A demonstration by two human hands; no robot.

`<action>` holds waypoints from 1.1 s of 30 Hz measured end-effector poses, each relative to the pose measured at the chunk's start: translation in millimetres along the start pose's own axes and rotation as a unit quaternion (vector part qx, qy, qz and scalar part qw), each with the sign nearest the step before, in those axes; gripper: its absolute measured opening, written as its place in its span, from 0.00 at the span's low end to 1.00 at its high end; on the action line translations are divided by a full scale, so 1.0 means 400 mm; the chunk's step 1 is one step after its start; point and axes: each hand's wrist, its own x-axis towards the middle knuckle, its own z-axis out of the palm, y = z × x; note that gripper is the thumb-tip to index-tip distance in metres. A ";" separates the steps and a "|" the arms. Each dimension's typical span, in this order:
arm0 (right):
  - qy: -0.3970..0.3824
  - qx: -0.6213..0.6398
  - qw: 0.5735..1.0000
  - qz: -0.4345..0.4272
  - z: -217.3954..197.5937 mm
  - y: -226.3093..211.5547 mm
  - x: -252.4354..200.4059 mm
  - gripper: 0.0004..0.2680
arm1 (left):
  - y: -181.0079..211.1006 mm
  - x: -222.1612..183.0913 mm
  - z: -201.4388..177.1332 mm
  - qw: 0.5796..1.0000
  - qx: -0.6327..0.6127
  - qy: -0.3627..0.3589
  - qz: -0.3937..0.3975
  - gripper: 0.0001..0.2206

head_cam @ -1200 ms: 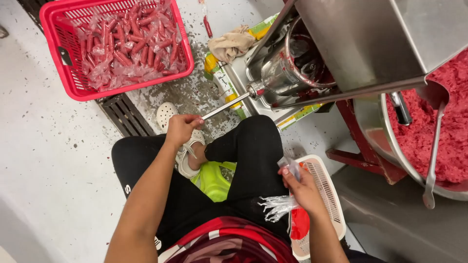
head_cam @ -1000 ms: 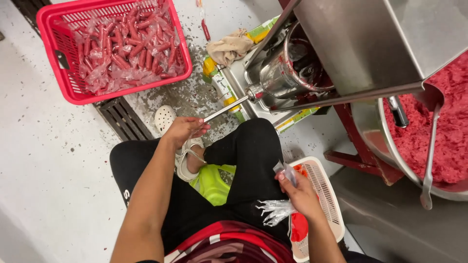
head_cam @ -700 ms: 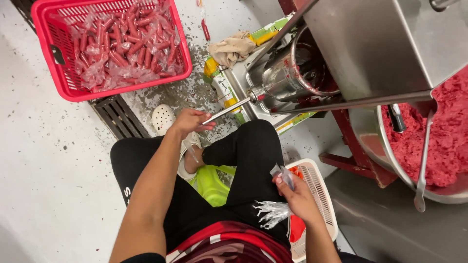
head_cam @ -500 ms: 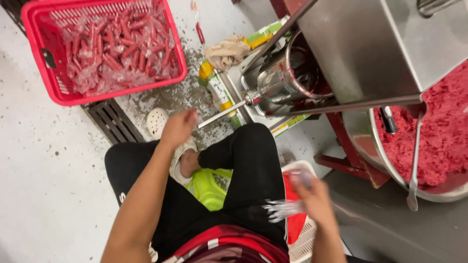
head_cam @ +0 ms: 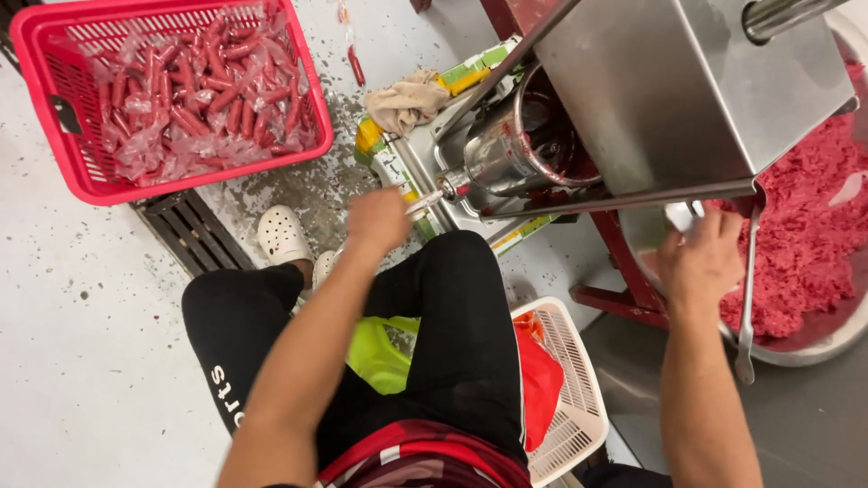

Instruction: Operating a manual sausage stuffer to fill small plastic casings with ground meat and placing them into a basket.

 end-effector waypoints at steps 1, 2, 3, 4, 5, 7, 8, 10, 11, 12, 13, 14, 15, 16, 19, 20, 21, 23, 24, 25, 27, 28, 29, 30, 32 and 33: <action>0.000 0.001 1.000 -0.001 -0.007 -0.017 -0.006 0.17 | -0.034 0.021 0.023 1.000 0.000 0.000 -0.001 0.05; -0.068 0.026 0.997 0.018 -0.015 -0.035 -0.012 0.17 | -0.070 0.042 0.046 0.998 0.033 -0.057 -0.013 0.06; -0.137 0.052 0.988 0.036 -0.024 -0.056 -0.028 0.18 | -0.110 0.057 0.072 0.991 0.066 -0.116 -0.025 0.09; -0.141 0.054 0.988 0.036 -0.048 -0.103 -0.074 0.18 | -0.128 0.081 0.106 0.990 0.068 -0.119 -0.027 0.09; -0.120 0.032 0.992 -0.024 -0.075 -0.143 -0.118 0.15 | -0.138 0.111 0.137 0.998 0.002 -0.059 0.022 0.10; -0.095 0.009 0.992 -0.082 -0.182 -0.221 -0.180 0.12 | -0.154 0.181 0.196 0.995 -0.065 0.003 0.075 0.12; -0.263 0.061 0.963 -0.028 -0.262 -0.259 -0.200 0.15 | -0.160 0.222 0.223 0.994 -0.070 -0.004 0.081 0.11; -0.419 0.109 0.901 0.028 -0.426 -0.267 -0.201 0.20 | -0.179 0.289 0.249 0.993 -0.076 -0.011 0.086 0.11; -0.465 0.192 0.864 0.016 -0.514 -0.231 -0.193 0.16 | -0.187 0.313 0.260 0.991 -0.037 -0.002 0.129 0.11; -0.505 0.275 0.818 0.005 -0.602 -0.194 -0.185 0.16 | -0.194 0.337 0.273 0.985 0.001 0.008 0.171 0.14; -0.505 0.273 0.818 0.014 -0.653 -0.158 -0.153 0.16 | -0.196 0.353 0.263 0.984 0.003 0.004 0.179 0.14; -0.530 0.236 0.814 0.033 -0.704 -0.121 -0.121 0.11 | -0.198 0.370 0.254 0.985 0.020 -0.019 0.168 0.11; -0.557 0.198 0.805 0.052 -0.758 -0.081 -0.091 0.08 | -0.199 0.377 0.259 0.986 0.033 -0.045 0.155 0.12; -0.561 0.193 0.803 0.059 -0.768 -0.045 -0.088 0.08 | -0.207 0.334 0.253 0.985 0.033 -0.053 0.161 0.12; -0.466 0.221 0.857 -0.018 -0.782 0.039 -0.064 0.11 | -0.217 0.278 0.216 0.988 -0.029 -0.072 0.130 0.13; -0.475 0.130 0.870 0.010 -0.780 0.056 -0.062 0.13 | -0.221 0.277 0.230 0.981 -0.141 -0.092 0.096 0.12; -0.480 0.047 0.876 0.035 -0.772 0.067 -0.057 0.15 | -0.243 0.267 0.244 0.960 -0.250 -0.110 0.054 0.12; -0.428 0.195 0.879 0.074 -0.719 0.140 -0.094 0.10 | -0.233 0.242 0.208 0.974 -0.194 -0.100 0.058 0.12; -0.365 0.338 0.859 0.122 -0.688 0.177 -0.115 0.08 | -0.228 0.228 0.192 0.984 -0.136 -0.093 0.066 0.11; -0.366 0.340 0.857 0.126 -0.680 0.189 -0.126 0.08 | -0.246 0.235 0.211 0.984 -0.132 -0.096 0.066 0.11; -0.371 0.300 0.813 0.334 -0.669 0.220 -0.150 0.11 | -0.268 0.254 0.254 0.870 -0.466 -0.161 -0.024 0.06; -0.371 0.298 0.812 0.339 -0.681 0.217 -0.147 0.11 | -0.237 0.200 0.187 0.871 -0.463 -0.166 -0.022 0.06; -0.378 0.265 0.820 0.339 -0.691 0.214 -0.138 0.13 | -0.210 0.142 0.121 0.917 -0.366 -0.160 -0.017 0.05; -0.385 0.232 0.827 0.337 -0.703 0.209 -0.130 0.15 | -0.185 0.083 0.053 0.952 -0.265 -0.153 -0.012 0.11; -0.370 0.277 0.841 0.282 -0.653 0.264 -0.138 0.13 | -0.255 0.151 0.130 0.937 -0.309 -0.162 -0.012 0.11; -0.354 0.316 0.850 0.227 -0.630 0.292 -0.144 0.11 | -0.290 0.181 0.172 0.919 -0.352 -0.175 -0.011 0.11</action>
